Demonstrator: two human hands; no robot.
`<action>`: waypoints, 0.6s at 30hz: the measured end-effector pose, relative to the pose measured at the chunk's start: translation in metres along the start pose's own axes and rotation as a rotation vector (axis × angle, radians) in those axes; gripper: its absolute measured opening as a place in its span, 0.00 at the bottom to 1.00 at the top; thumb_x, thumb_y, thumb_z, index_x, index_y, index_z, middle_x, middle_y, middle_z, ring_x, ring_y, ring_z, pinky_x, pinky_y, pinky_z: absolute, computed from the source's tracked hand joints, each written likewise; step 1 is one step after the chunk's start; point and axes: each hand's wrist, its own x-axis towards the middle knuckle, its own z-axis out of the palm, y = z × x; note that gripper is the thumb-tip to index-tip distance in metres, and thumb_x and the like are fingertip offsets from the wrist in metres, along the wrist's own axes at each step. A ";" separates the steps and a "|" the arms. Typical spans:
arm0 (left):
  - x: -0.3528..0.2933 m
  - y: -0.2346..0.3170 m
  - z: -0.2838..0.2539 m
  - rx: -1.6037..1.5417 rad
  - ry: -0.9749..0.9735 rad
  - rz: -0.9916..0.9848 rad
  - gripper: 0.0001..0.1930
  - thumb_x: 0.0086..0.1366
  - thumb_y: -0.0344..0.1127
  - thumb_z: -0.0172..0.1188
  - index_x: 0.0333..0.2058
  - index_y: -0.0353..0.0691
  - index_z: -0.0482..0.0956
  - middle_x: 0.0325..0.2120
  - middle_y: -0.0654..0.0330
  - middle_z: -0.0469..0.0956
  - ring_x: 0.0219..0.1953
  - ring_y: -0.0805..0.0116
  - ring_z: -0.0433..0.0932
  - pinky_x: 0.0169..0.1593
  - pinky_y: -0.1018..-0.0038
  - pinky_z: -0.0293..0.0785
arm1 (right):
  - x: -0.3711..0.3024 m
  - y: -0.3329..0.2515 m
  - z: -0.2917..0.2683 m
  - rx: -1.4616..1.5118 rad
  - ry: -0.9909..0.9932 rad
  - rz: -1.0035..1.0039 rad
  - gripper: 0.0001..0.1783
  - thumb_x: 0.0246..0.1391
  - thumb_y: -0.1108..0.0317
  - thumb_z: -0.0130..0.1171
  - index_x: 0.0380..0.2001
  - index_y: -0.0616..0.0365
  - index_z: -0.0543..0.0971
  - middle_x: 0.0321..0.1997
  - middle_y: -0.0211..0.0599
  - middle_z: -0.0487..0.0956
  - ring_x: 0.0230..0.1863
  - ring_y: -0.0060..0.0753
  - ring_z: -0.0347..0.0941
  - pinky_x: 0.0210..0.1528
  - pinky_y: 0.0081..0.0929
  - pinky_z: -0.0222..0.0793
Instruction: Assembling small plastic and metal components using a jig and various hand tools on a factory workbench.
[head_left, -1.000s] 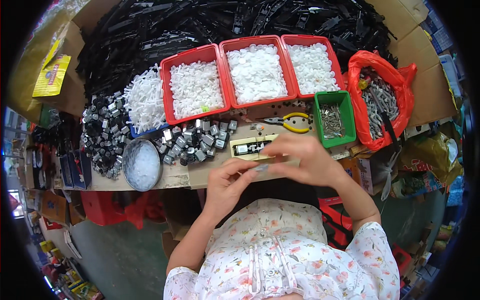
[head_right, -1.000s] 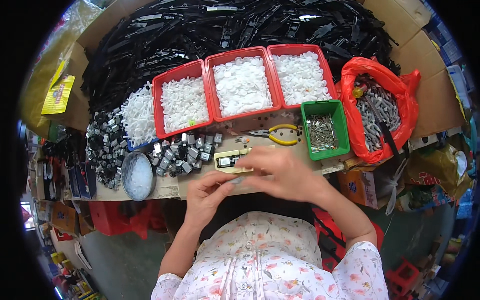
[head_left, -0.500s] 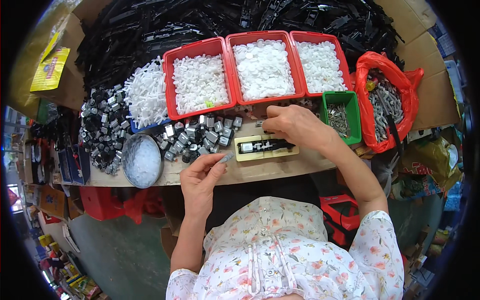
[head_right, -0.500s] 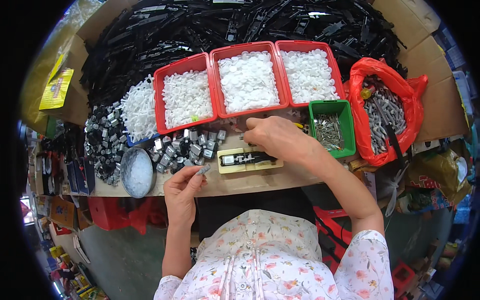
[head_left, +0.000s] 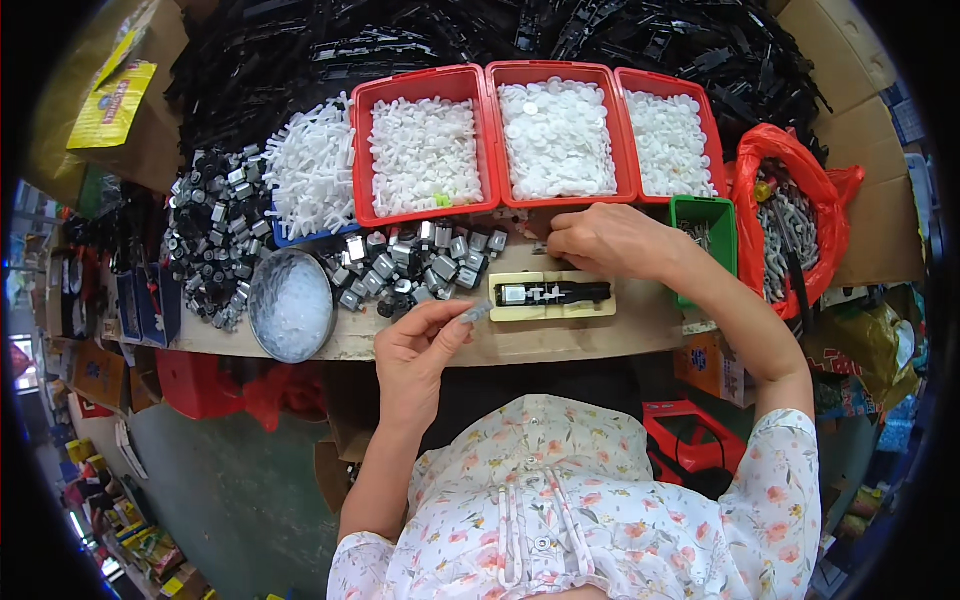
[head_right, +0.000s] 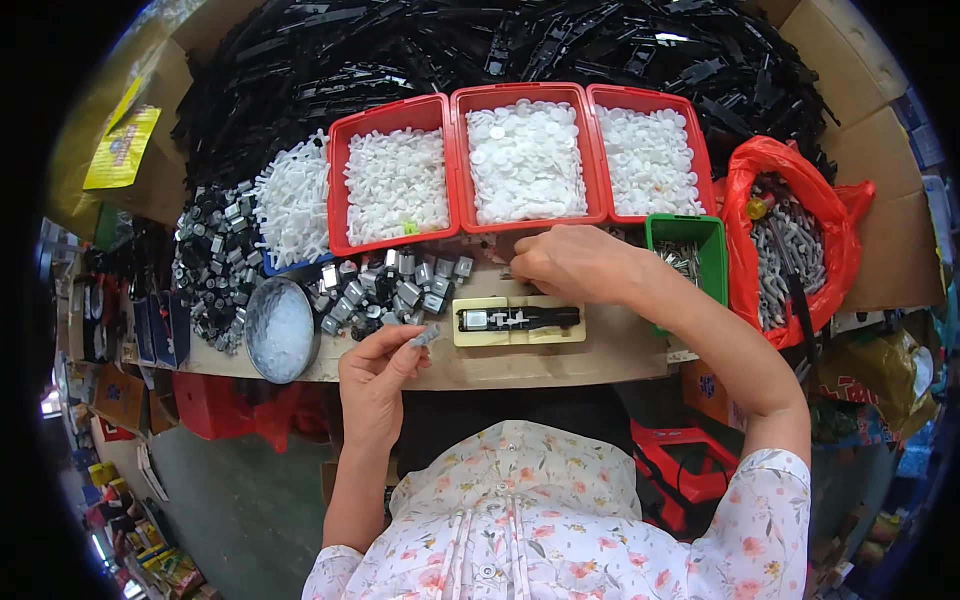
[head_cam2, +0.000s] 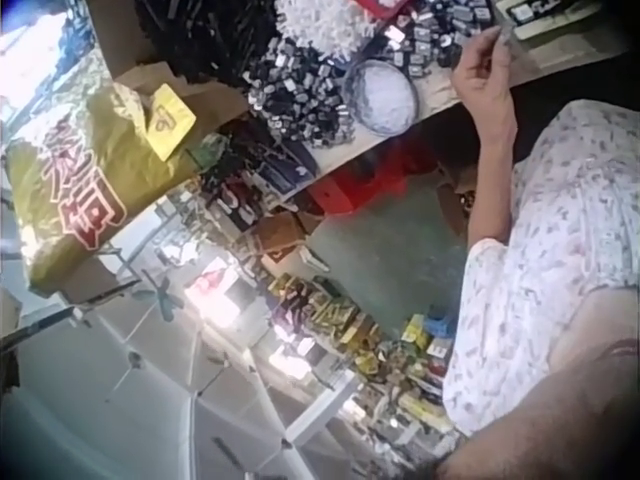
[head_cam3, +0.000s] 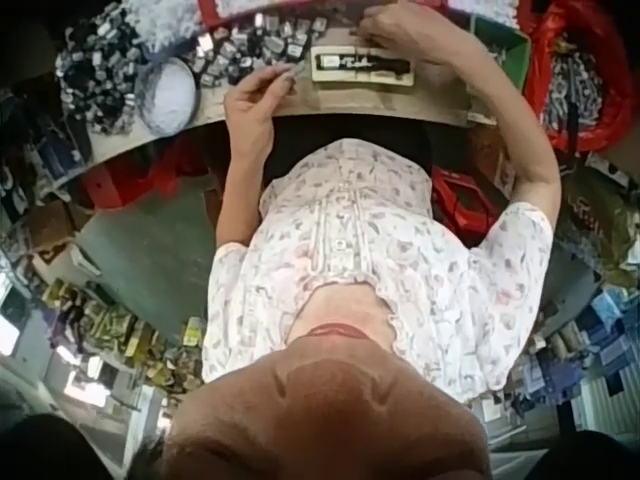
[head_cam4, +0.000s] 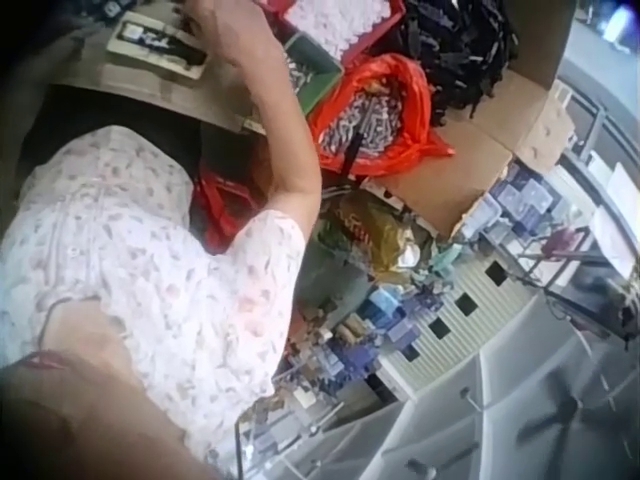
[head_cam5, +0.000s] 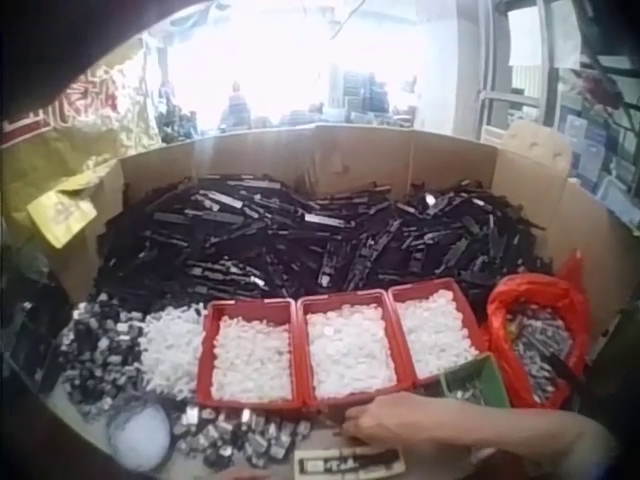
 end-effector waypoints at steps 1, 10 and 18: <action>0.000 0.000 0.001 -0.008 -0.002 -0.017 0.11 0.65 0.24 0.63 0.45 0.30 0.83 0.37 0.62 0.80 0.37 0.77 0.78 0.44 0.80 0.75 | 0.000 0.001 0.000 0.001 0.001 -0.005 0.06 0.48 0.75 0.60 0.33 0.60 0.79 0.33 0.38 0.76 0.35 0.48 0.78 0.36 0.42 0.74; 0.001 0.000 0.016 -0.004 -0.006 -0.023 0.11 0.64 0.25 0.65 0.44 0.31 0.83 0.37 0.61 0.81 0.37 0.76 0.79 0.43 0.81 0.74 | -0.016 0.003 -0.004 0.128 0.125 -0.022 0.07 0.49 0.75 0.61 0.35 0.59 0.79 0.31 0.40 0.80 0.32 0.46 0.79 0.33 0.38 0.75; 0.003 0.001 0.030 -0.089 -0.086 -0.073 0.10 0.64 0.24 0.64 0.45 0.31 0.83 0.39 0.62 0.80 0.39 0.77 0.78 0.45 0.80 0.76 | -0.030 -0.052 -0.008 0.618 0.450 -0.121 0.08 0.47 0.78 0.65 0.33 0.61 0.81 0.26 0.35 0.80 0.23 0.27 0.76 0.25 0.24 0.69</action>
